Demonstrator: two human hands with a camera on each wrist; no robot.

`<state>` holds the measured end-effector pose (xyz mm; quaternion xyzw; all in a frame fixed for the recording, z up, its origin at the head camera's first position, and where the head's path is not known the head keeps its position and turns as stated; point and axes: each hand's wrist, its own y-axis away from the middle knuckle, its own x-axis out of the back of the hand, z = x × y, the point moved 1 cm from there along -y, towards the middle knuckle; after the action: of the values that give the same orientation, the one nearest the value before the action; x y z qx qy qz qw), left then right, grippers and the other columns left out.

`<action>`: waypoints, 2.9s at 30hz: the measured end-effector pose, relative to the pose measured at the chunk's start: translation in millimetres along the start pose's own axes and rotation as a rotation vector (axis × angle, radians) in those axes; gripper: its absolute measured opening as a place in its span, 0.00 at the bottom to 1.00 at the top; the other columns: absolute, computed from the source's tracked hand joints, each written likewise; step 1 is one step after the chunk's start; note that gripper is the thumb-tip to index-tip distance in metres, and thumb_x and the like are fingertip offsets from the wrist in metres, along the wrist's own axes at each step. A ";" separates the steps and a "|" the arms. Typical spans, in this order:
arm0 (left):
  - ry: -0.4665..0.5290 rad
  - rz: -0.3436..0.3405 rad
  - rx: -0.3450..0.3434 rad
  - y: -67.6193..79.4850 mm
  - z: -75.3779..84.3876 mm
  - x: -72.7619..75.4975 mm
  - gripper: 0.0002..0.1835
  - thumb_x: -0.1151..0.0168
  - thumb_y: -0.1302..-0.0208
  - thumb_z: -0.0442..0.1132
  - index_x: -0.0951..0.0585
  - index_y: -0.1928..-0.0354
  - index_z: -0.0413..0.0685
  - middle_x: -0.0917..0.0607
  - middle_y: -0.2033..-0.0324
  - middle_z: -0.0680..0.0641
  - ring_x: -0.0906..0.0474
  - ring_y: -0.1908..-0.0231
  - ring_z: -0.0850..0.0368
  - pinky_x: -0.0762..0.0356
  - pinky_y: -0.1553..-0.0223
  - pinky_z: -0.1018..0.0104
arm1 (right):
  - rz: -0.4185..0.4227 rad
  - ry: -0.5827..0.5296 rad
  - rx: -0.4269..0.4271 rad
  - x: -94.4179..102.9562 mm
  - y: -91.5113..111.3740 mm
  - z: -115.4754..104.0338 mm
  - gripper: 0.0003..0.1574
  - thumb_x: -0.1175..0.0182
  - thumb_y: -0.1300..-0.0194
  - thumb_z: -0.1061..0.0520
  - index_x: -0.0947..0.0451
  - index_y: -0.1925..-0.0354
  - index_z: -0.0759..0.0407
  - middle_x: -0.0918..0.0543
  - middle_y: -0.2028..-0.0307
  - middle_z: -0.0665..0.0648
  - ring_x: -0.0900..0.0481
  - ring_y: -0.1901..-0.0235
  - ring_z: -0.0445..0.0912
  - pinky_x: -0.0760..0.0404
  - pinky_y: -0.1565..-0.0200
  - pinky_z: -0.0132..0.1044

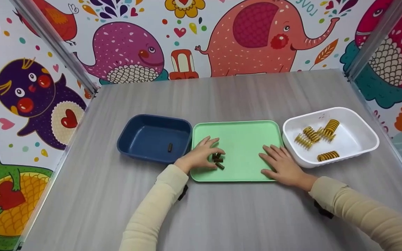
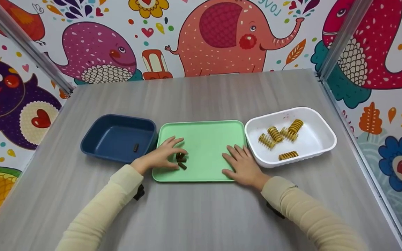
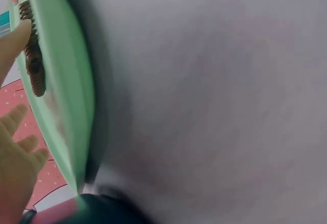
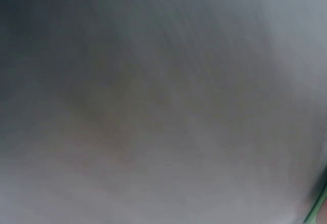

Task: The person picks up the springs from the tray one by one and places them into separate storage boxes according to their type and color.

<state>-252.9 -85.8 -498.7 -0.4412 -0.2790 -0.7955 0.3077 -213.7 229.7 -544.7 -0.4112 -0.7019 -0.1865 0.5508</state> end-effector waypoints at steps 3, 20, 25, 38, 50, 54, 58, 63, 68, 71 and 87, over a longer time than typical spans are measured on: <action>0.025 0.000 -0.009 0.2 0.1 -3.9 0.24 0.33 0.47 0.47 0.24 0.46 0.62 0.49 0.30 0.49 0.65 0.30 0.43 0.52 0.35 0.45 | 0.007 0.004 0.006 -1.3 0.7 0.5 0.36 0.44 0.40 0.43 0.34 0.38 0.59 0.39 0.35 0.64 0.45 0.35 0.62 0.56 0.38 0.58; 0.137 -0.009 -0.016 -3.5 -2.7 -10.7 0.08 0.33 0.47 0.46 0.16 0.63 0.60 0.47 0.30 0.53 0.68 0.30 0.46 0.60 0.34 0.45 | 0.021 0.002 0.006 0.1 -0.4 1.1 0.36 0.43 0.40 0.44 0.33 0.38 0.60 0.38 0.35 0.65 0.44 0.36 0.63 0.56 0.38 0.58; 0.147 -0.015 0.011 -2.8 -3.2 -12.1 0.07 0.34 0.47 0.48 0.16 0.64 0.60 0.47 0.30 0.54 0.68 0.30 0.47 0.60 0.34 0.45 | 0.012 0.000 -0.001 -0.3 -0.5 0.6 0.37 0.44 0.40 0.43 0.34 0.38 0.60 0.38 0.35 0.65 0.45 0.35 0.63 0.56 0.38 0.59; 0.143 -0.010 -0.021 -4.7 -2.0 -11.2 0.06 0.34 0.46 0.46 0.16 0.66 0.56 0.43 0.31 0.51 0.63 0.30 0.43 0.58 0.34 0.46 | 0.024 0.005 0.009 -0.8 -1.6 1.6 0.36 0.43 0.41 0.44 0.33 0.38 0.59 0.37 0.35 0.65 0.44 0.36 0.63 0.55 0.38 0.59; 0.149 0.005 -0.066 -6.6 -4.1 -10.9 0.08 0.34 0.46 0.45 0.16 0.66 0.52 0.39 0.33 0.48 0.57 0.31 0.42 0.56 0.33 0.49 | 0.031 -0.002 0.019 -0.2 -1.0 1.1 0.36 0.43 0.41 0.44 0.33 0.38 0.60 0.38 0.36 0.66 0.44 0.36 0.63 0.55 0.39 0.59; 0.160 0.015 -0.070 -6.2 -4.8 -10.4 0.08 0.34 0.45 0.45 0.16 0.65 0.52 0.39 0.33 0.47 0.57 0.31 0.41 0.56 0.34 0.49 | 0.028 0.001 0.019 -1.3 -1.7 1.8 0.36 0.43 0.41 0.44 0.33 0.38 0.60 0.38 0.36 0.66 0.44 0.36 0.64 0.55 0.39 0.59; 0.166 0.028 -0.069 -6.4 -5.8 -8.5 0.09 0.34 0.46 0.45 0.16 0.64 0.51 0.38 0.34 0.46 0.56 0.31 0.41 0.55 0.34 0.48 | 0.029 0.004 0.018 -1.5 -1.1 2.0 0.36 0.43 0.41 0.44 0.33 0.39 0.60 0.38 0.36 0.66 0.44 0.36 0.64 0.55 0.39 0.59; 0.162 0.045 -0.063 -6.1 -7.4 -4.4 0.10 0.34 0.46 0.46 0.16 0.63 0.51 0.37 0.34 0.46 0.55 0.32 0.41 0.53 0.35 0.47 | 0.033 0.003 0.017 -0.9 -1.0 1.6 0.36 0.43 0.41 0.44 0.33 0.39 0.60 0.37 0.36 0.65 0.44 0.36 0.64 0.55 0.38 0.59; 0.153 0.068 -0.072 -5.4 -7.4 -0.9 0.11 0.34 0.46 0.46 0.16 0.63 0.51 0.36 0.35 0.46 0.54 0.32 0.40 0.52 0.35 0.46 | 0.030 0.003 0.014 -1.3 -0.9 1.8 0.36 0.43 0.41 0.44 0.33 0.39 0.59 0.37 0.36 0.65 0.44 0.36 0.63 0.55 0.38 0.59; 0.148 0.075 -0.082 -5.1 -6.0 2.4 0.11 0.34 0.46 0.46 0.16 0.63 0.51 0.36 0.35 0.45 0.54 0.32 0.39 0.53 0.35 0.45 | 0.032 0.004 0.015 -1.3 -0.9 1.9 0.36 0.43 0.41 0.44 0.33 0.39 0.59 0.37 0.36 0.65 0.44 0.36 0.63 0.55 0.38 0.59; 0.124 0.190 -0.101 3.8 -3.2 35.0 0.08 0.36 0.44 0.45 0.17 0.65 0.50 0.36 0.35 0.44 0.54 0.32 0.37 0.50 0.37 0.42 | 0.045 0.011 0.031 -1.4 -1.8 1.1 0.36 0.43 0.41 0.44 0.32 0.39 0.60 0.36 0.36 0.66 0.43 0.37 0.64 0.54 0.39 0.60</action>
<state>-266.5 -99.1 -468.9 -0.4302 -0.1761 -0.8017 0.3757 -215.7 228.8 -546.0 -0.4173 -0.6921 -0.1657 0.5651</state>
